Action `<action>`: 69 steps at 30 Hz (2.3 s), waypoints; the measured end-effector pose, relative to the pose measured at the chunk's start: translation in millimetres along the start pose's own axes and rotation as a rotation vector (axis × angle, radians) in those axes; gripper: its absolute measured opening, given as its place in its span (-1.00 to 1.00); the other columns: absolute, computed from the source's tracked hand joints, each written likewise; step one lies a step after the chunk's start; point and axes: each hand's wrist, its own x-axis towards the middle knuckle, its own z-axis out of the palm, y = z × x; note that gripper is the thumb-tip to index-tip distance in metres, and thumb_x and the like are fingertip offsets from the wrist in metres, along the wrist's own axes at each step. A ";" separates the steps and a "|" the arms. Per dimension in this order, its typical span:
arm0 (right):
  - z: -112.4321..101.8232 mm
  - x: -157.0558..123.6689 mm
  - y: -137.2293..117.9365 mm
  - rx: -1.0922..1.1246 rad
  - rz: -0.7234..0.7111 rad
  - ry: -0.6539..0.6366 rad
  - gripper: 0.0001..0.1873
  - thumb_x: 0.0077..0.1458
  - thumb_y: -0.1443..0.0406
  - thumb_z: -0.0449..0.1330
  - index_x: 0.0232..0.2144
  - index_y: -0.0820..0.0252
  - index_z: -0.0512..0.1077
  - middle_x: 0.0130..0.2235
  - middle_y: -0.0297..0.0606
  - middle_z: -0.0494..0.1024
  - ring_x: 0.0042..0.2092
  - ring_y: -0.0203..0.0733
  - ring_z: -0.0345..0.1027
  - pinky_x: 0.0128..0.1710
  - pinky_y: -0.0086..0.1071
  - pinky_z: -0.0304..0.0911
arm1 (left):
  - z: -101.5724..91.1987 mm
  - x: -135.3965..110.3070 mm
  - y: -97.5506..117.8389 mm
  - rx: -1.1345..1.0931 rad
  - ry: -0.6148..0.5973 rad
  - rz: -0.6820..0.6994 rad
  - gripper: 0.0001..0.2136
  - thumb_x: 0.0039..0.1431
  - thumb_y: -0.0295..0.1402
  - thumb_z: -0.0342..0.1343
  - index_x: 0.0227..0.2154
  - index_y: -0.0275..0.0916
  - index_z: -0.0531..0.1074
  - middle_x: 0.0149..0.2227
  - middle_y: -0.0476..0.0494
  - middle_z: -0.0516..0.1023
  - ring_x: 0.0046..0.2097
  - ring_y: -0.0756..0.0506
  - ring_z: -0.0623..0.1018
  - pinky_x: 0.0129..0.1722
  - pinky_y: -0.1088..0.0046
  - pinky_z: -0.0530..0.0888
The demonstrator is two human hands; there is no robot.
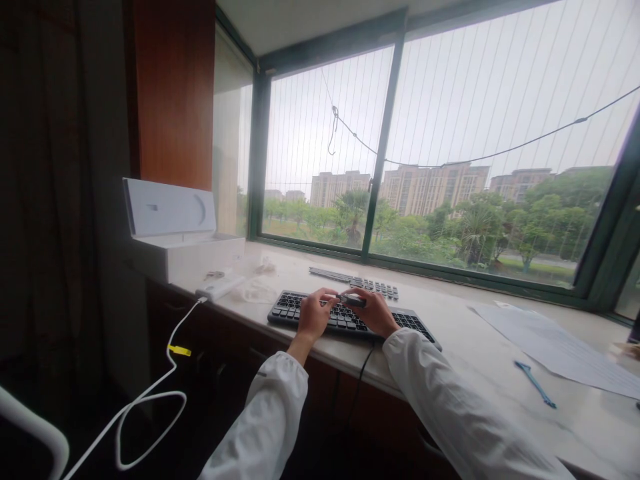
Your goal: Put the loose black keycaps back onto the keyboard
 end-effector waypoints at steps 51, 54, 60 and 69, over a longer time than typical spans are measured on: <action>0.4 1.5 1.7 0.105 0.022 0.030 -0.67 0.02 0.06 0.23 -0.25 0.11 0.57 -0.35 -0.27 0.61 -0.30 -0.10 0.47 -0.33 -0.36 0.28 | -4.5 -5.1 8.1 -0.083 -0.048 0.015 -0.66 0.17 -0.03 0.04 -0.21 -0.19 0.48 -0.26 -0.08 0.60 -0.66 0.09 0.40 -0.68 0.56 0.29; 0.3 1.4 1.7 0.100 0.021 0.029 -0.69 0.02 0.07 0.24 -0.25 0.10 0.57 -0.34 -0.28 0.61 -0.30 -0.12 0.47 -0.35 -0.37 0.27 | -4.4 -4.9 6.8 -0.081 -0.047 0.018 -0.65 0.16 -0.02 0.04 -0.21 -0.19 0.48 -0.27 -0.09 0.60 -0.66 0.09 0.40 -0.69 0.57 0.29; -0.1 1.3 0.5 0.095 0.025 0.019 -0.68 0.04 0.05 0.22 -0.25 0.10 0.56 -0.35 -0.29 0.61 -0.31 -0.12 0.48 -0.32 -0.37 0.27 | -4.5 -4.4 5.9 -0.098 -0.043 0.021 -0.65 0.16 -0.02 0.05 -0.22 -0.19 0.48 -0.28 -0.08 0.60 -0.66 0.09 0.41 -0.69 0.58 0.28; -1.0 0.8 -0.3 0.097 0.024 -0.008 -0.66 0.05 0.05 0.21 -0.23 0.12 0.56 -0.34 -0.30 0.61 -0.29 -0.14 0.48 -0.29 -0.38 0.27 | -4.3 -4.7 4.9 -0.108 -0.043 0.017 -0.66 0.13 -0.03 0.09 -0.25 -0.21 0.48 -0.30 -0.09 0.60 -0.66 0.08 0.42 -0.68 0.57 0.29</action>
